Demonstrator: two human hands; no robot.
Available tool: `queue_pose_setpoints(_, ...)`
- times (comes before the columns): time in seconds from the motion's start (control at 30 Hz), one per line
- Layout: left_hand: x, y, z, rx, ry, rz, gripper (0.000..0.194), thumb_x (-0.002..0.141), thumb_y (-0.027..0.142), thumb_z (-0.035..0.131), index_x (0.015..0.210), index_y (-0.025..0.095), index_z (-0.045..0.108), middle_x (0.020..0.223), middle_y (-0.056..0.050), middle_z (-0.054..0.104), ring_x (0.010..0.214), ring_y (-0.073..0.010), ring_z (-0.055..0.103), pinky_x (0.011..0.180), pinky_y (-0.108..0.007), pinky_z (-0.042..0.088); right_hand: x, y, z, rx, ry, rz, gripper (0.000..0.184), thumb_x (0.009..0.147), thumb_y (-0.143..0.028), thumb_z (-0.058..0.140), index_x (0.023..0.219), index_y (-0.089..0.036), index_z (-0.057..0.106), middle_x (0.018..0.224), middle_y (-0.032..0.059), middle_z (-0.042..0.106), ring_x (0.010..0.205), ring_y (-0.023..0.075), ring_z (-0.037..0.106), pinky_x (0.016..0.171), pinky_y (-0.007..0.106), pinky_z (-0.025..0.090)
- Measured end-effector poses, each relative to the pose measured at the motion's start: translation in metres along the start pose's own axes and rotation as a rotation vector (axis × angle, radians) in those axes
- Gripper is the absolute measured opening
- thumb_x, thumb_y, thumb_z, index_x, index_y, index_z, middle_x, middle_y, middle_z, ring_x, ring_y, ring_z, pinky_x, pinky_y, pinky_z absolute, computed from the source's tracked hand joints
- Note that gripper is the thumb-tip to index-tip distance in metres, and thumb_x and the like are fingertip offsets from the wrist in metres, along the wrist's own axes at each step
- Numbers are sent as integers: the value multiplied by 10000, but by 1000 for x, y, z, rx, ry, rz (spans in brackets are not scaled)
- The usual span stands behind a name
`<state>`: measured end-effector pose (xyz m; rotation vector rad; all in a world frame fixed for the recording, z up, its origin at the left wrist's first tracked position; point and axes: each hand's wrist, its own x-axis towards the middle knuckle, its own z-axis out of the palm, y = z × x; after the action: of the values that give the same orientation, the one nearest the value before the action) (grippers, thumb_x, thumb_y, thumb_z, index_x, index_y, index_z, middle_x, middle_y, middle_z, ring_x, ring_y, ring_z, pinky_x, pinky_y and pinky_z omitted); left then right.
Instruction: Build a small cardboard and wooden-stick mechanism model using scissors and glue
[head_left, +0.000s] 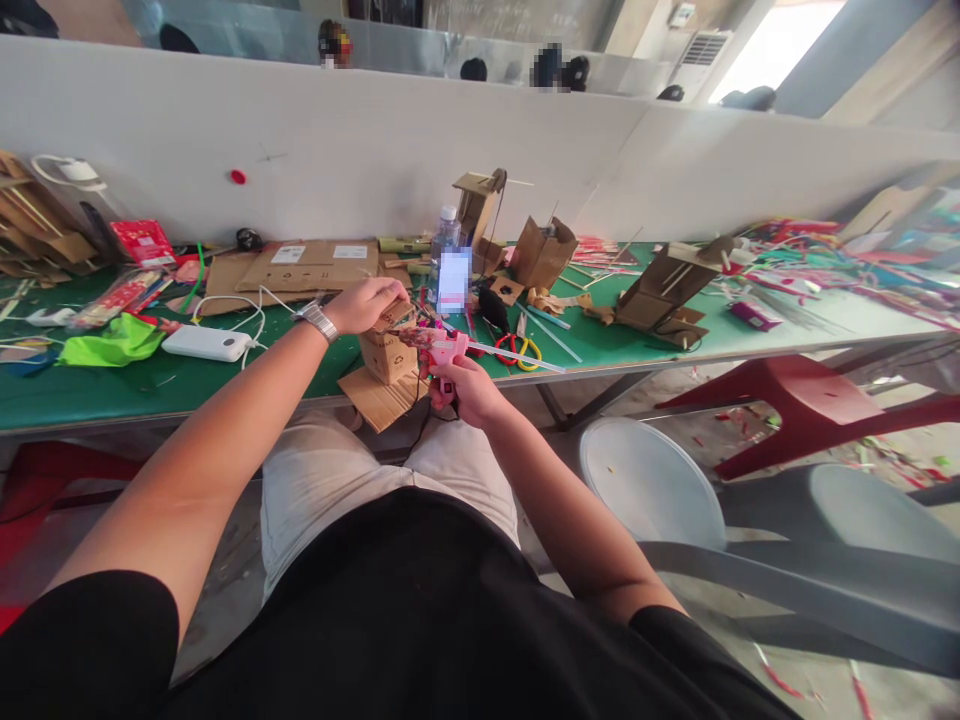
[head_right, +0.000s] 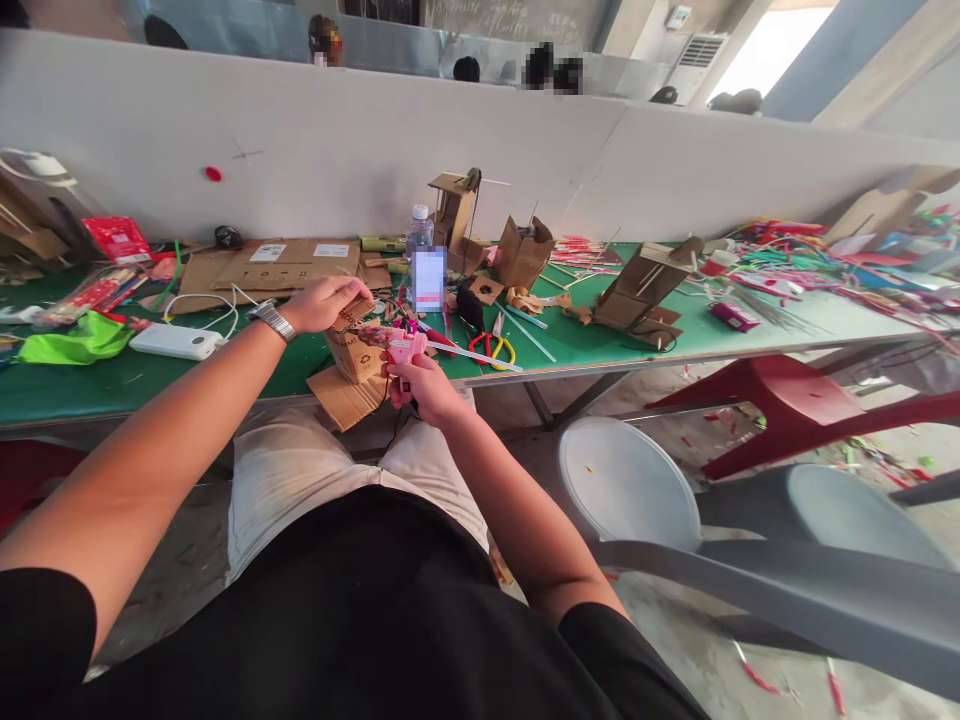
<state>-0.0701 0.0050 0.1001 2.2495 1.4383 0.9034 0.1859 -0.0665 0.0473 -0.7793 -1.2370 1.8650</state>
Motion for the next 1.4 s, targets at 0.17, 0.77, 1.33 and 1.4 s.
queue_pose_setpoints(0.17,0,0,-1,3,-2,-1,933,958,922,223,1038,168,767,1101,-134,800,1003,-287,712,976,-418,540,0,0,0,10,-3,11,319,720,-324,782,963,-192,625,858,-3,683,472,84,523,429,269,408)
queue_pose_setpoints(0.77,0,-1,1,14,15,-2,931,978,891,219,1046,149,779,1089,-150,795,1004,-285,720,963,-406,545,2,1,3,-46,18,8,310,748,-365,787,934,-209,594,691,-24,633,453,102,499,405,246,363)
queue_pose_setpoints(1.33,0,-2,1,-2,38,15,910,977,898,237,1040,163,770,1111,-146,798,1017,-287,718,987,-417,540,1,-3,4,-128,38,17,283,780,-388,764,918,-209,595,549,-56,539,443,120,487,415,244,312)
queue_pose_setpoints(1.4,0,-3,2,-10,42,16,919,964,915,239,1031,166,768,1113,-146,799,1014,-289,717,983,-421,540,1,-3,5,-144,37,17,280,775,-390,766,888,-212,582,528,-64,525,428,112,473,416,243,321)
